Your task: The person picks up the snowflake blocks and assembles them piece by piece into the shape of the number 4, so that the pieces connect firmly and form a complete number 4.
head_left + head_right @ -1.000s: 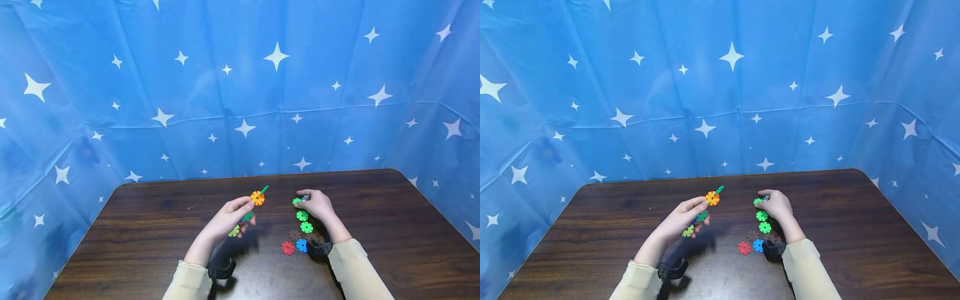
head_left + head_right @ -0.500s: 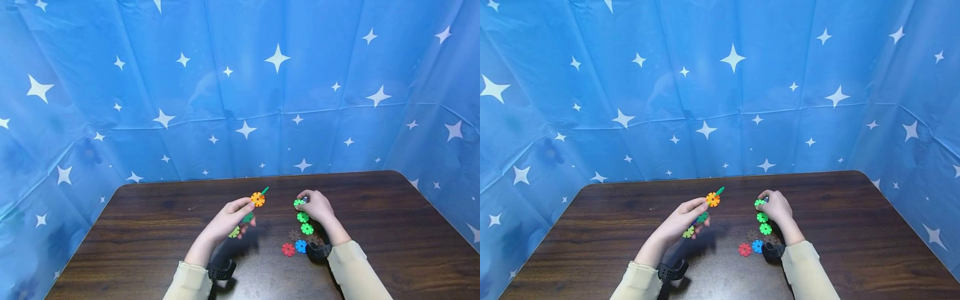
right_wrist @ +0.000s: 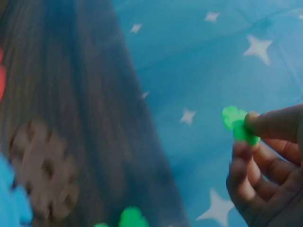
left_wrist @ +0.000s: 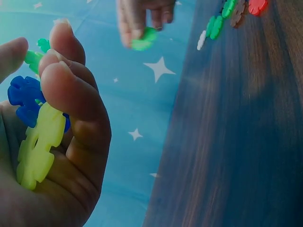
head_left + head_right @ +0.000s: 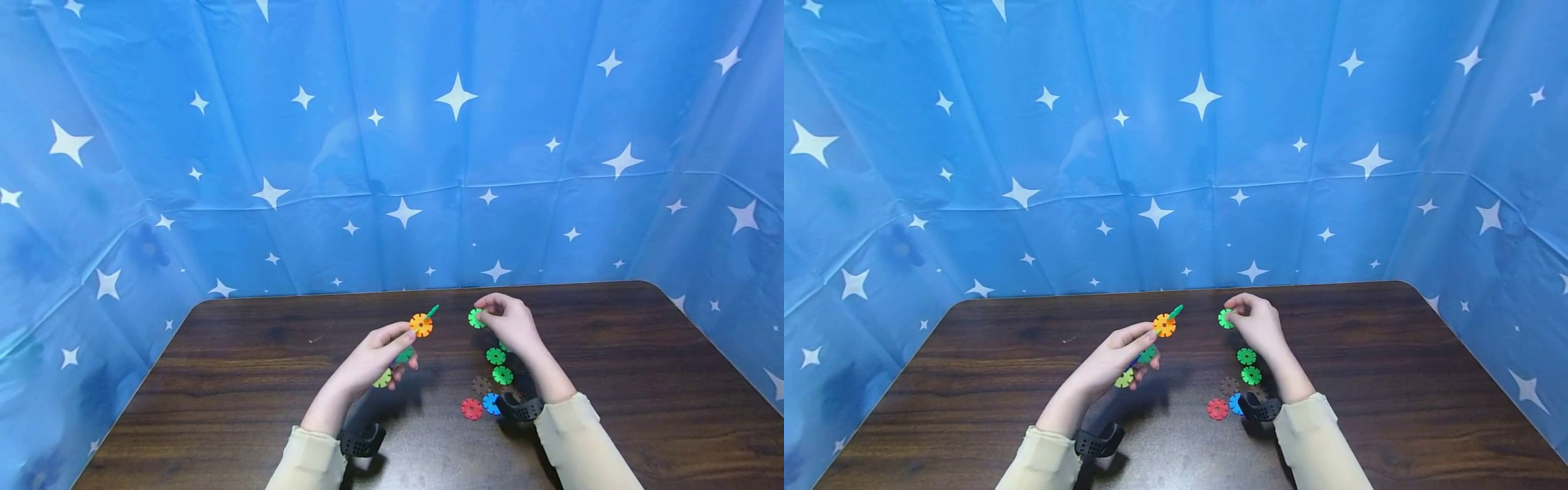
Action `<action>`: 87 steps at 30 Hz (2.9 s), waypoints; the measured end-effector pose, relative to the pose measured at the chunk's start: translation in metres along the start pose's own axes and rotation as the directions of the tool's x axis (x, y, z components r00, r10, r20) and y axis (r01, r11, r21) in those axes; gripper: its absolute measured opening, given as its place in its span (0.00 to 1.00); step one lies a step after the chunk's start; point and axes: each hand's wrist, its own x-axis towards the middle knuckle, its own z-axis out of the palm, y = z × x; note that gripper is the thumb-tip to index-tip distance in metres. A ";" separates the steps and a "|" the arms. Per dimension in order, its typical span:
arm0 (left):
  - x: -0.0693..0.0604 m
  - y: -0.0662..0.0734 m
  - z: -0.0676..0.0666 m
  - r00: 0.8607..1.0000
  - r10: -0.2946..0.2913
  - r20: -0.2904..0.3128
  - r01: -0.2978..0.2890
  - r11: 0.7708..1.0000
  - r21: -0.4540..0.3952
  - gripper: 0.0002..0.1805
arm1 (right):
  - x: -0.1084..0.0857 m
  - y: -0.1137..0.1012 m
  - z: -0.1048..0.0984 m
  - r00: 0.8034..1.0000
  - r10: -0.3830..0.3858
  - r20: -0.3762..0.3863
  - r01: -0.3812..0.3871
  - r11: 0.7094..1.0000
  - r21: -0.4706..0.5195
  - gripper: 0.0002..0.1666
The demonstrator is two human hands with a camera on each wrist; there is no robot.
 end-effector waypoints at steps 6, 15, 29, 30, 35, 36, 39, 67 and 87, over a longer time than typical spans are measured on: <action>0.000 0.001 0.000 1.000 -0.002 -0.002 0.002 1.000 0.005 0.18 | -0.006 -0.029 -0.002 0.999 -0.022 0.029 0.012 0.951 0.309 0.14; -0.001 0.000 0.001 1.000 -0.002 -0.001 0.002 1.000 0.013 0.19 | -0.018 -0.055 -0.003 0.995 -0.086 0.050 0.050 0.866 0.498 0.18; -0.001 0.000 0.002 1.000 -0.013 -0.006 0.014 1.000 0.015 0.23 | -0.025 -0.065 -0.002 0.992 -0.110 0.063 0.067 0.876 0.477 0.17; -0.001 0.000 0.002 1.000 -0.013 -0.007 0.013 1.000 0.016 0.22 | -0.025 -0.065 -0.002 0.992 -0.110 0.060 0.068 0.877 0.476 0.17; 0.000 -0.001 0.003 1.000 -0.015 -0.011 0.015 1.000 0.020 0.22 | -0.024 -0.065 0.000 0.992 -0.114 0.055 0.074 0.876 0.476 0.17; 0.000 -0.001 0.003 1.000 -0.015 -0.011 0.015 1.000 0.019 0.23 | -0.024 -0.065 0.000 0.992 -0.112 0.055 0.073 0.875 0.479 0.17; 0.000 -0.001 0.003 1.000 -0.016 -0.007 0.016 1.000 0.017 0.22 | -0.024 -0.064 0.000 0.992 -0.115 0.057 0.073 0.873 0.482 0.17; 0.000 0.002 0.003 1.000 -0.011 0.003 0.010 0.999 0.049 0.22 | -0.023 -0.063 0.002 0.989 -0.103 0.105 0.042 0.880 0.473 0.15; 0.001 0.000 0.002 1.000 0.005 -0.010 -0.005 0.998 0.062 0.22 | -0.019 -0.061 0.003 0.988 -0.067 0.138 -0.011 0.868 0.496 0.15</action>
